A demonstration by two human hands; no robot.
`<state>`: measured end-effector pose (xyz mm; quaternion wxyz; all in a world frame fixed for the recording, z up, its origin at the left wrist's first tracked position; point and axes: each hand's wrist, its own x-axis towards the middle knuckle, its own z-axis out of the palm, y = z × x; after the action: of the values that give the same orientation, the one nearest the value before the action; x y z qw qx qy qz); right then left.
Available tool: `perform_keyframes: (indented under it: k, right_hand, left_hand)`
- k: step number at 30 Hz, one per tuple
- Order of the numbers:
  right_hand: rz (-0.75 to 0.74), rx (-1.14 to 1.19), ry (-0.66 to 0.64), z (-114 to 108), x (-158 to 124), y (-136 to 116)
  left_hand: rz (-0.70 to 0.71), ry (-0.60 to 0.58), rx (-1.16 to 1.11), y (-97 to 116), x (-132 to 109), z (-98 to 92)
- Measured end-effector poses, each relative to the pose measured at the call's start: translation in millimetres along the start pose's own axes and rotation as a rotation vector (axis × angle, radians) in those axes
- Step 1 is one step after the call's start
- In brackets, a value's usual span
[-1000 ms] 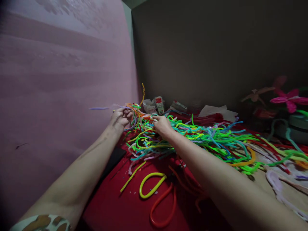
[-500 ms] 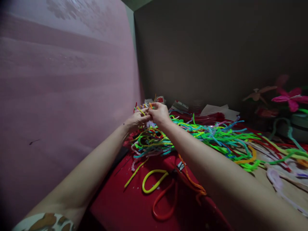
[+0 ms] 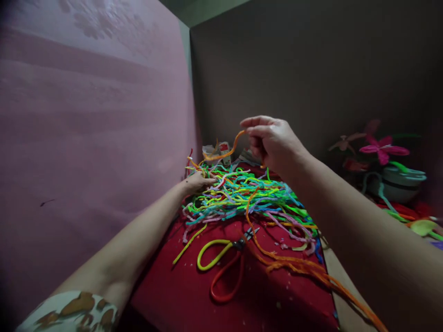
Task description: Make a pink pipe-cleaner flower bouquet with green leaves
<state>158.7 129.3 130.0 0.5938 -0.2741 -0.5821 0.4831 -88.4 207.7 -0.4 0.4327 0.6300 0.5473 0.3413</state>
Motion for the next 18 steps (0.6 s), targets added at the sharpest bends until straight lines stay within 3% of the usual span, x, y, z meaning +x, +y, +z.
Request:
perform_keyframes:
  k: [3,5,7,9,11,13,16,18]
  right_hand:
    - [0.189,-0.164,-0.098,-26.4,-33.5,-9.1]
    - [0.300,-0.251,-0.094,-43.5,-61.2,-11.2]
    - [0.459,-0.357,-0.089,-57.9,-90.1,-6.5]
    - [0.601,-0.525,-0.167,-68.7,-117.6,7.0]
    - [0.583,-0.852,-0.289,-75.9,-140.5,26.0]
    - [0.444,-1.297,-0.355,-79.6,-156.5,42.6]
    - [0.416,-1.495,-0.480,-79.5,-164.3,49.6]
    - [0.374,-1.506,-0.457,-75.8,-160.0,43.8]
  left_hand:
    - [0.079,0.112,-0.108,7.8,-5.9,-3.9]
    - [0.145,0.204,-0.184,17.0,-8.6,-8.7]
    - [0.202,0.272,-0.243,28.1,-10.6,-15.0]
    - [0.250,0.303,-0.286,39.5,-12.7,-21.7]
    - [0.296,0.317,-0.311,50.5,-15.5,-27.5]
    - [0.338,0.328,-0.317,60.5,-19.2,-31.8]
    - [0.386,0.328,-0.310,74.0,-27.2,-35.4]
    - [0.418,0.308,-0.321,81.8,-33.4,-36.6]
